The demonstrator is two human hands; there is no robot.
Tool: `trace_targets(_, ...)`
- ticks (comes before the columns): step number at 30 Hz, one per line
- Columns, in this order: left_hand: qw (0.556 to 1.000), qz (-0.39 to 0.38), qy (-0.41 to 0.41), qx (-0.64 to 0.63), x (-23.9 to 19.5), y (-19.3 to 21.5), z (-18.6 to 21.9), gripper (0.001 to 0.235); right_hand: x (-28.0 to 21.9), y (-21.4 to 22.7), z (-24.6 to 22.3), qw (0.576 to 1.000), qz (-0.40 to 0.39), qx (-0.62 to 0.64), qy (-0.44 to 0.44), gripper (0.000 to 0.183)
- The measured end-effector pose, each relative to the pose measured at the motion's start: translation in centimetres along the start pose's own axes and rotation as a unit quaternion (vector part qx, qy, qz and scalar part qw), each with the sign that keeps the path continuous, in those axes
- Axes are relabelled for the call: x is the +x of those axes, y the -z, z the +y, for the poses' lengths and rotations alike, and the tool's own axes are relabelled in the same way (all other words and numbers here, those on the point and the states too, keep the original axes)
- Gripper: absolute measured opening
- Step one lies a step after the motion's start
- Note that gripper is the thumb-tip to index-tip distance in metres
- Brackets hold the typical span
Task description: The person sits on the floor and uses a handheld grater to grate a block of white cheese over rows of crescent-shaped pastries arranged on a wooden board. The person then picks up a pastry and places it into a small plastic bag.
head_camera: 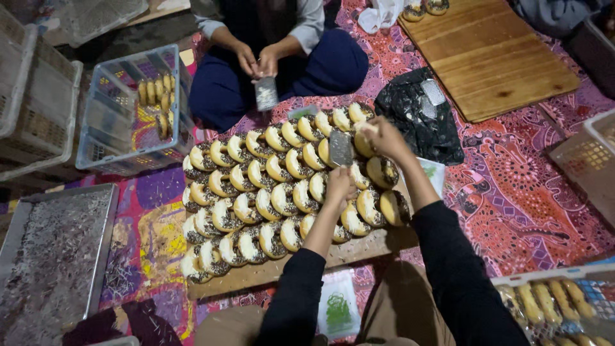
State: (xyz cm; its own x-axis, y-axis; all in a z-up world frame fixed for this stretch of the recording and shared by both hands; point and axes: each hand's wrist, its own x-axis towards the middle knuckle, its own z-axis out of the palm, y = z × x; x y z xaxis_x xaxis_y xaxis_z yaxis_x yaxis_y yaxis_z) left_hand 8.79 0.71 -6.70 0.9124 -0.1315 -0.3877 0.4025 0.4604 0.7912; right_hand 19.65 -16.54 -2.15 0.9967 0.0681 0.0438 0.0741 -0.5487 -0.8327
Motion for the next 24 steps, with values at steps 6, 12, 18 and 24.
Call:
trace_targets(6,0.998,0.036,0.051,0.024,2.0,-0.7,-0.6,0.022,-2.4,-3.1,-2.6,0.967,0.003,-0.212,0.139,0.045)
trace_targets(12,0.999,-0.001,0.017,0.028,1.7,-0.3,-0.9,0.024,-3.4,-4.7,-0.9,0.960,-0.033,-0.268,0.066,0.044)
trace_targets(18,0.991,0.032,-0.025,0.130,0.2,-0.8,-0.8,0.027,-0.8,-6.1,0.5,0.950,-0.006,-0.310,0.043,0.034)
trace_targets(24,0.996,0.011,0.010,0.084,-5.1,1.9,-0.3,0.024,-0.1,-5.3,0.6,0.966,-0.015,-0.258,-0.010,0.043)
